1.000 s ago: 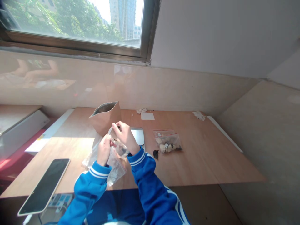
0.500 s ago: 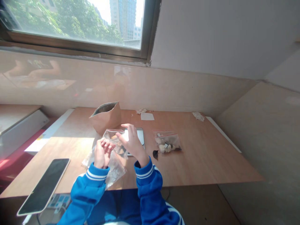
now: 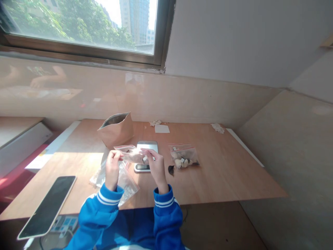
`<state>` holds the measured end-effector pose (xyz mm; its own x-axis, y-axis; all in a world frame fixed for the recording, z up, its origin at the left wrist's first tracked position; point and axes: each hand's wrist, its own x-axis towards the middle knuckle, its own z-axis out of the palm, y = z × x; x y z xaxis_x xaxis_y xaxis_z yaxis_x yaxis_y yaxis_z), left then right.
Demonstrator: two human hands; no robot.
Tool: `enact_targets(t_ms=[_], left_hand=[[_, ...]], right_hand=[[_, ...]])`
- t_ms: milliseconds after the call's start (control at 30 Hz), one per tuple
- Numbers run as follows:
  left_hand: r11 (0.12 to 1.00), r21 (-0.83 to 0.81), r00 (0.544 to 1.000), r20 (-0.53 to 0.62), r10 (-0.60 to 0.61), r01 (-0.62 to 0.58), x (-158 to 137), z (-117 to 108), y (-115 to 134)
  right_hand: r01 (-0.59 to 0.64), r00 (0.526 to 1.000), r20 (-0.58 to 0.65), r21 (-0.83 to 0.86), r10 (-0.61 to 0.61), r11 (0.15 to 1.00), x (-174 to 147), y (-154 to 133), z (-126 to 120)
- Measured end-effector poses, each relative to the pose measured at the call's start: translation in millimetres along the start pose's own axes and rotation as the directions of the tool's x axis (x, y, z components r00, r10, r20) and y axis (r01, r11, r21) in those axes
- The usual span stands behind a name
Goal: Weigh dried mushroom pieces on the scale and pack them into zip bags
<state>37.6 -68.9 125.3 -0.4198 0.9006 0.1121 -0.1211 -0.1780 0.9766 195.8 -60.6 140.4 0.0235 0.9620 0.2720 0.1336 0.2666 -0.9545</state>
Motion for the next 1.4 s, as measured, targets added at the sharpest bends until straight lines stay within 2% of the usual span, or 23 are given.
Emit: enact_targets(t_ms=[33, 100, 200, 267, 333, 433, 533, 600, 767, 933, 1033, 1233, 1333, 1400], left_hand=[[0.997, 0.073, 0.998, -0.053, 0.041, -0.037, 2, -2, -4], [0.991, 0.123, 0.997, -0.049, 0.057, -0.050, 6, -5, -10], [0.997, 0.071, 0.993, 0.109, 0.034, -0.042, 10, -7, -16], [0.999, 0.030, 0.985, 0.171, 0.032, -0.038, 10, -7, -17], [1.000, 0.003, 0.987, 0.155, 0.027, -0.027, 8, -6, -17], [1.000, -0.009, 0.998, 0.066, 0.005, -0.004, 4, -3, -15], [1.000, -0.009, 1.000, -0.010, -0.007, 0.006, 2, -2, -12], [1.000, -0.005, 0.999, -0.040, -0.009, 0.008, 2, -2, -10], [0.998, -0.018, 0.998, -0.023, -0.055, 0.055, 3, -4, -7], [0.996, -0.048, 0.996, -0.032, -0.083, 0.081, 3, -2, -4], [0.998, -0.022, 0.998, -0.042, -0.052, 0.051, 2, -1, -5], [0.996, 0.045, 0.993, -0.087, 0.079, -0.076, 0, 0, -9], [0.995, 0.003, 0.988, -0.122, 0.096, -0.096, -2, 4, -9], [0.995, -0.064, 0.989, -0.130, 0.065, -0.073, -3, 7, -10]], right_hand=[[0.002, 1.000, -0.020, 0.009, -0.002, 1.000, -1, 0, -3], [0.007, 0.998, -0.058, 0.032, -0.005, 0.999, -4, 1, -8], [0.030, 0.992, -0.125, 0.039, -0.025, 0.999, -6, 3, -10], [0.048, 0.984, -0.169, 0.005, -0.047, 0.999, -7, 5, -9], [0.054, 0.976, -0.209, -0.064, -0.066, 0.996, -8, 8, -9], [0.017, 0.954, -0.291, -0.182, -0.070, 0.983, -9, 16, -8], [-0.035, 0.939, -0.343, -0.207, -0.039, 0.978, -10, 23, -9], [-0.045, 0.945, -0.327, -0.159, -0.010, 0.986, -10, 26, -11], [-0.022, 0.972, -0.235, -0.012, 0.018, 1.000, -9, 26, -19], [0.010, 0.983, -0.185, -0.033, -0.016, 0.999, -10, 22, -25], [0.035, 0.977, -0.209, -0.057, -0.046, 0.998, -12, 20, -23], [0.054, 0.936, -0.345, -0.049, -0.068, 0.997, -13, 19, -14], [0.045, 0.931, -0.362, -0.009, -0.046, 0.999, -13, 19, -12], [0.034, 0.945, -0.327, 0.021, -0.025, 0.999, -13, 18, -11]])
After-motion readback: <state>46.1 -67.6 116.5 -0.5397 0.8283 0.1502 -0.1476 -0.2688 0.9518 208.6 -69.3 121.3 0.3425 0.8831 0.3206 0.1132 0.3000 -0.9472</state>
